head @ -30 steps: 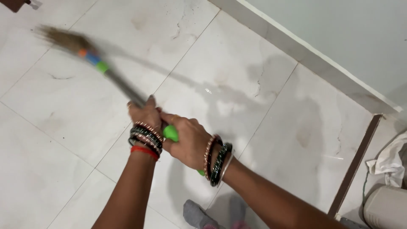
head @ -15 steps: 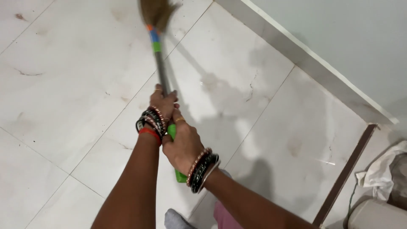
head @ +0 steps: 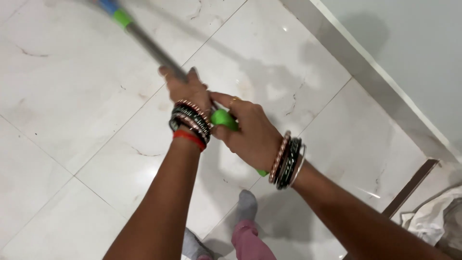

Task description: The person sweeps a tiled floor with a broom, moving debris and a small yellow ball along the baseboards and out from under furniture.

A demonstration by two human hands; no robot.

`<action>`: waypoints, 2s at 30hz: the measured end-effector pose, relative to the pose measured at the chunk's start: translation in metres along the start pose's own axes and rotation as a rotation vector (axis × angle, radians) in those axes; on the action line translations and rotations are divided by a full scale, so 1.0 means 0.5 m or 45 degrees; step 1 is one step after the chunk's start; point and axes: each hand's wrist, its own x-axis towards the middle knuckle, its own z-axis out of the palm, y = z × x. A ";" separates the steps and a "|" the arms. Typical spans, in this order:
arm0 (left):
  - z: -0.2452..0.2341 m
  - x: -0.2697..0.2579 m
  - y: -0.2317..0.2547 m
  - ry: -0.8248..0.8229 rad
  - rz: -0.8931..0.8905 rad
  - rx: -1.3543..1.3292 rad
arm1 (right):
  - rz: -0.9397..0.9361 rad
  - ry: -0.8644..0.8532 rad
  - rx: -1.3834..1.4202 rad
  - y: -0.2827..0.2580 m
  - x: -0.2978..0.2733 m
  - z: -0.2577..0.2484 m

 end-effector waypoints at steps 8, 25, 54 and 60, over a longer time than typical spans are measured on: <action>0.062 0.081 -0.056 -0.481 -0.105 0.265 | 0.037 0.401 -0.080 0.072 0.049 0.082; -0.082 0.104 -0.078 0.331 -0.069 0.110 | -0.093 -0.268 -0.021 0.006 0.116 0.044; -0.127 0.111 0.122 0.294 -0.372 0.189 | 0.170 -0.383 0.054 -0.116 0.197 0.054; -0.004 0.110 0.179 0.046 -0.074 0.230 | 0.120 -0.104 0.017 -0.115 0.189 -0.015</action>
